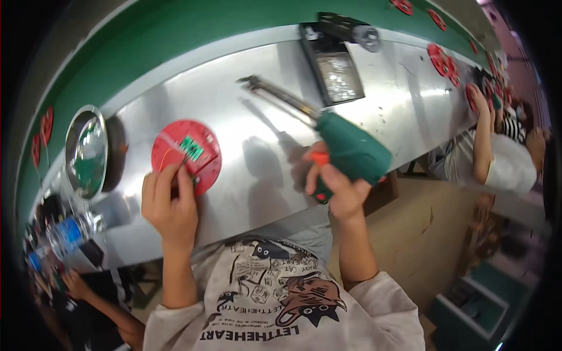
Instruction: Soldering electronic components onto circuit boards on a factory assembly line.
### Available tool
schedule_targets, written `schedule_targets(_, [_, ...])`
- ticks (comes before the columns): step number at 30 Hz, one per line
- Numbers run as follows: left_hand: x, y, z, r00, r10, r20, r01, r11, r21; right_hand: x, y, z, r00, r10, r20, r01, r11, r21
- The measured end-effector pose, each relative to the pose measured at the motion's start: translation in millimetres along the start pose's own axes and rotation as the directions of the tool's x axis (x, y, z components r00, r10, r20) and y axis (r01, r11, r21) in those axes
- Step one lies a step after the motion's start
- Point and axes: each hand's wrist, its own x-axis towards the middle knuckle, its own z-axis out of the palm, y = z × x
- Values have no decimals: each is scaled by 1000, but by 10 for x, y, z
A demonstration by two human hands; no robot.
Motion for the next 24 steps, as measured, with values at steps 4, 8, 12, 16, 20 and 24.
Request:
schedule_targets(4, [2, 84, 67, 999, 23, 29, -24, 999, 39, -122, 162, -133, 998, 58, -16, -57, 997, 53])
schedule_targets(8, [23, 110, 66, 999, -32, 39, 30, 998, 50, -101, 167, -158, 997, -68, -39, 72, 991, 113])
schedule_targets(12, [46, 137, 64, 999, -1, 50, -4, 994, 107, -78, 186, -196, 999, -51, -18, 53, 994, 99])
schedule_targets(16, [66, 149, 86, 998, 38, 43, -44, 988, 147, -84, 207, -201, 995, -97, -17, 98, 990, 98])
schedule_targets(20, [103, 191, 108, 996, 85, 0, -84, 989, 119, -108, 214, -220, 995, -94, -33, 97, 990, 104])
schedule_targets(24, [89, 131, 57, 997, 77, 9, -78, 995, 55, -97, 220, -191, 998, -58, -25, 61, 990, 130])
